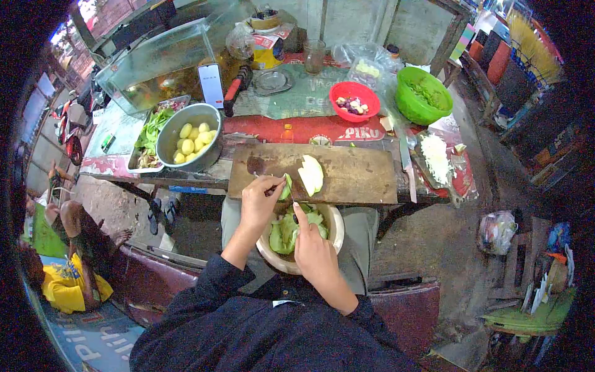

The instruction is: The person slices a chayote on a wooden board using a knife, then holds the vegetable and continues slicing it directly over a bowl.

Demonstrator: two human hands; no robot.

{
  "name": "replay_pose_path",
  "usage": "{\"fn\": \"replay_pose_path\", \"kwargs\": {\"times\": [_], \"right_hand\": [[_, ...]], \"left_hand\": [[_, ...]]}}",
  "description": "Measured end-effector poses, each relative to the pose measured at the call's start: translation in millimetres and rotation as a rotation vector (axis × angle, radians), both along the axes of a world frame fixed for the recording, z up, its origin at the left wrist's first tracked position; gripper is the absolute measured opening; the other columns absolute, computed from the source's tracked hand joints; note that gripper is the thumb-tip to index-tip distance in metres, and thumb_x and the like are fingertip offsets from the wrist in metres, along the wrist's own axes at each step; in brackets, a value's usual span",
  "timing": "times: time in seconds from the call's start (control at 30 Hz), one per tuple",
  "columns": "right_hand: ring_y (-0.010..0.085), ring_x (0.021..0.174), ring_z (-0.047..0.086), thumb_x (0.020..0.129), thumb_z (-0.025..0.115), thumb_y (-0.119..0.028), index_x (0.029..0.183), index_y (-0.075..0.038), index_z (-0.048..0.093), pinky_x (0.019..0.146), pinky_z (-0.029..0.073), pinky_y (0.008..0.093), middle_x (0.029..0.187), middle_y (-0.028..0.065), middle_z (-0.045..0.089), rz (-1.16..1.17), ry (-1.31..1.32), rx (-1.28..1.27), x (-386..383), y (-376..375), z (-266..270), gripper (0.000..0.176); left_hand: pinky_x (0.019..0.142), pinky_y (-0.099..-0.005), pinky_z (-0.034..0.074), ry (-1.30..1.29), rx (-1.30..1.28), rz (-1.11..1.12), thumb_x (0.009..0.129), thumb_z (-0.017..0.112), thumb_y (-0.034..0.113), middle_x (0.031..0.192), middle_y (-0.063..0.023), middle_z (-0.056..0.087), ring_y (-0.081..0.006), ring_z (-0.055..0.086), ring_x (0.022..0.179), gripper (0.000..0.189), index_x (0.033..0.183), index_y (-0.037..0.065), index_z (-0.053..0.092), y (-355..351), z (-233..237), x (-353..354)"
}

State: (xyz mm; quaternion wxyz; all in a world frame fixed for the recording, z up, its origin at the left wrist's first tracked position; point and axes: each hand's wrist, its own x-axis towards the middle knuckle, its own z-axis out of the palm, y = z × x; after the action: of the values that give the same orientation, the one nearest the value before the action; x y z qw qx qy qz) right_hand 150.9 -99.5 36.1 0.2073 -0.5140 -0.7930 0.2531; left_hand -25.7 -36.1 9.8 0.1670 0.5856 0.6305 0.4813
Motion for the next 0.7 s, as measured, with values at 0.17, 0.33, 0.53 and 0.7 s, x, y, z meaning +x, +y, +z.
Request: {"fn": "replay_pose_path", "kwargs": {"times": [0.17, 0.33, 0.53, 0.7], "right_hand": [[0.0496, 0.083, 0.067, 0.1, 0.046, -0.012, 0.158, -0.016, 0.024, 0.075, 0.055, 0.0593, 0.095, 0.0283, 0.066, -0.036, -0.042, -0.172, -6, 5, 0, 0.062], [0.0502, 0.088, 0.067, 0.1, 0.044, -0.011, 0.157, -0.013, 0.023, 0.078, 0.053, 0.0592, 0.097, 0.0312, 0.067, -0.021, -0.065, -0.217, -16, 19, 0, 0.061], [0.053, 0.093, 0.065, 0.103, 0.04, -0.011, 0.156, -0.011, 0.023, 0.081, 0.05, 0.0613, 0.105, 0.0364, 0.065, -0.042, -0.013, -0.299, -9, 10, 6, 0.056], [0.055, 0.093, 0.063, 0.105, 0.041, -0.01, 0.152, -0.01, 0.027, 0.079, 0.048, 0.0607, 0.103, 0.0361, 0.066, -0.081, 0.155, -0.198, -1, 1, -6, 0.049]], "left_hand": [[0.074, -0.0324, 0.058, -0.029, -0.063, 0.003, 0.087, 0.076, 0.008, 0.101, -0.0138, 0.075, -0.0241, 0.072, 0.082, 0.017, 0.103, 0.003, 0.078, 0, 1, 1], [0.073, -0.0316, 0.057, -0.012, -0.041, 0.021, 0.087, 0.076, 0.008, 0.099, -0.0132, 0.075, -0.0231, 0.072, 0.08, 0.017, 0.103, 0.003, 0.078, -2, 1, 4], [0.069, -0.0295, 0.057, -0.123, -0.035, 0.035, 0.088, 0.077, 0.008, 0.093, -0.0117, 0.076, -0.0188, 0.072, 0.075, 0.013, 0.098, 0.001, 0.077, -2, 0, 3], [0.067, -0.029, 0.056, -0.134, -0.015, 0.044, 0.088, 0.077, 0.009, 0.092, -0.0114, 0.076, -0.0169, 0.071, 0.072, 0.011, 0.095, 0.0, 0.076, -2, 1, 6]]}}
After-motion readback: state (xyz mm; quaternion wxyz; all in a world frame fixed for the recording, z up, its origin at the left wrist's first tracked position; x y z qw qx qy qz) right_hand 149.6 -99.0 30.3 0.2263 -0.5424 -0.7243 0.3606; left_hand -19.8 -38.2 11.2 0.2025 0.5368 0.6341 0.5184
